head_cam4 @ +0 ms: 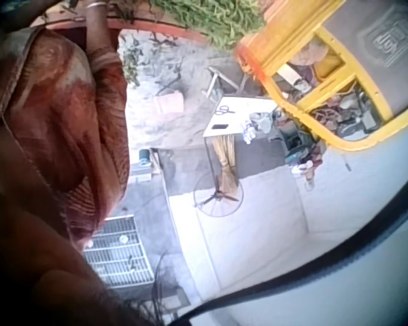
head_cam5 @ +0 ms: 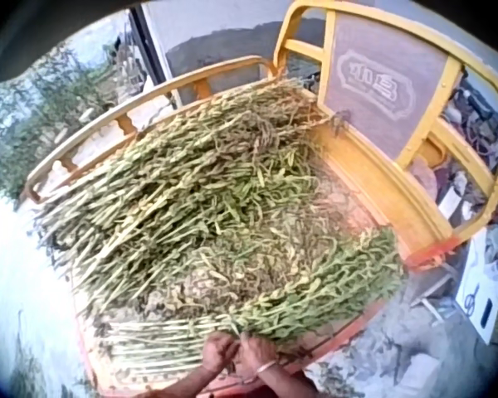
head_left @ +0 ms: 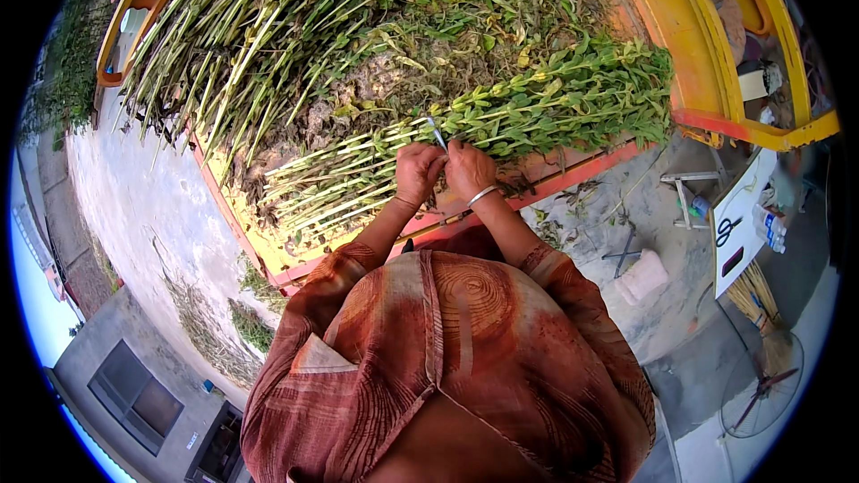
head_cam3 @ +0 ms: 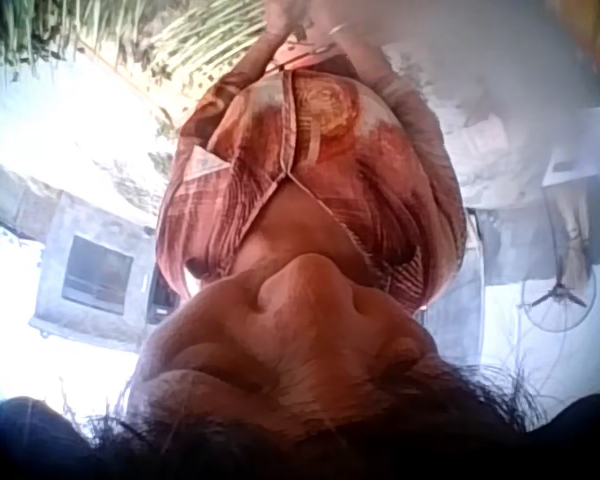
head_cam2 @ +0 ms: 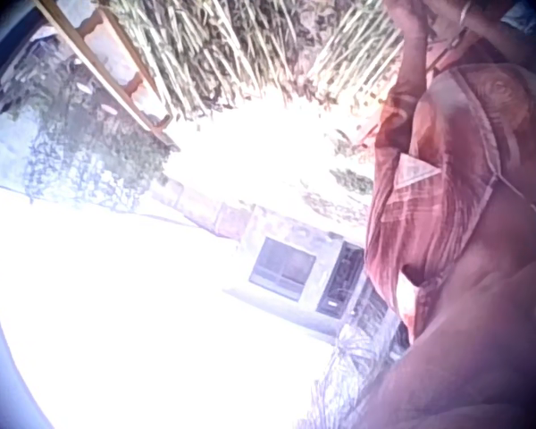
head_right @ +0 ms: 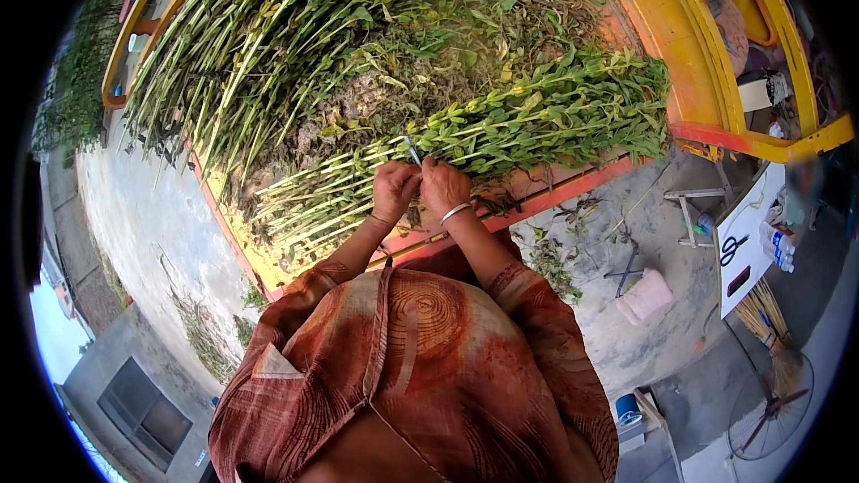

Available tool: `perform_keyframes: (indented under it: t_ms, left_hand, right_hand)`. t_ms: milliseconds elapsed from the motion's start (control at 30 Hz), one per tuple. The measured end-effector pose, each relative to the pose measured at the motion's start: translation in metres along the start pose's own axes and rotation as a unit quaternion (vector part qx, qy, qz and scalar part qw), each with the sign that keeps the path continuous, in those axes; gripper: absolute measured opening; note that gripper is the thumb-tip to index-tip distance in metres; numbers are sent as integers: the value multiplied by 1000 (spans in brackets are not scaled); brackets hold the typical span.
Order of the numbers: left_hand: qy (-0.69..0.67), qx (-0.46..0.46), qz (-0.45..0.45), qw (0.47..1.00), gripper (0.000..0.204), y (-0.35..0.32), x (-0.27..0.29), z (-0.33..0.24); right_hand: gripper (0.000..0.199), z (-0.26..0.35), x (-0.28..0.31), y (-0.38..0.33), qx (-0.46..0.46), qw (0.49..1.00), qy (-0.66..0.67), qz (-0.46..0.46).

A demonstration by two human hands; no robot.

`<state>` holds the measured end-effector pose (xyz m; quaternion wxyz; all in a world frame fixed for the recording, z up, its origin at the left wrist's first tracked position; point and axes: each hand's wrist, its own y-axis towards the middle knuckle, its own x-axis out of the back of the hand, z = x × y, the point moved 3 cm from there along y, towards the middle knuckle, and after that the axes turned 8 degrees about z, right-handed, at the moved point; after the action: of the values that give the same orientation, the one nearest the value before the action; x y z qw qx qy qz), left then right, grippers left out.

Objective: The person gathers long green plant stalks on a yellow cart, aligns them into bundles, and ties them with plastic strips. They occasionally move a large white sack and continue bundling the remaining stalks.

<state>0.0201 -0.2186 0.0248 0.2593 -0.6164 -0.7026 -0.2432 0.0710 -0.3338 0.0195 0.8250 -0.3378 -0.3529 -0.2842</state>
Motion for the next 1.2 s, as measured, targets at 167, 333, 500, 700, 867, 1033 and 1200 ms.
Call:
perform_keyframes:
  t_ms: [167,333,500,700,867,1033,1200]
  left_hand:
    - [-36,-6,40,999,9,-2,-2,5]
    - [24,20,93,995,4,1,6,3]
    - [87,68,41,993,5,5,2,3]
    - [146,88,69,983,8,-19,-6,-8]
    - [248,-54,88,963,10,-13,15,-40]
    - [249,-90,58,963,9,13,55,-64]
    - [159,-15,90,983,4,-2,30,-28]
  right_hand:
    - [17,-12,1,11,98,990,-33,96]
    - [18,-5,18,8,152,980,-83,100]
    - [16,-10,6,-6,126,983,-101,86]
    - [11,-20,-42,-45,69,990,-120,20]
    - [9,-19,-38,-44,46,993,-106,22]
    - [6,-1,7,-59,87,991,-75,-75]
    - [6,-20,-20,-60,116,989,-71,-63]
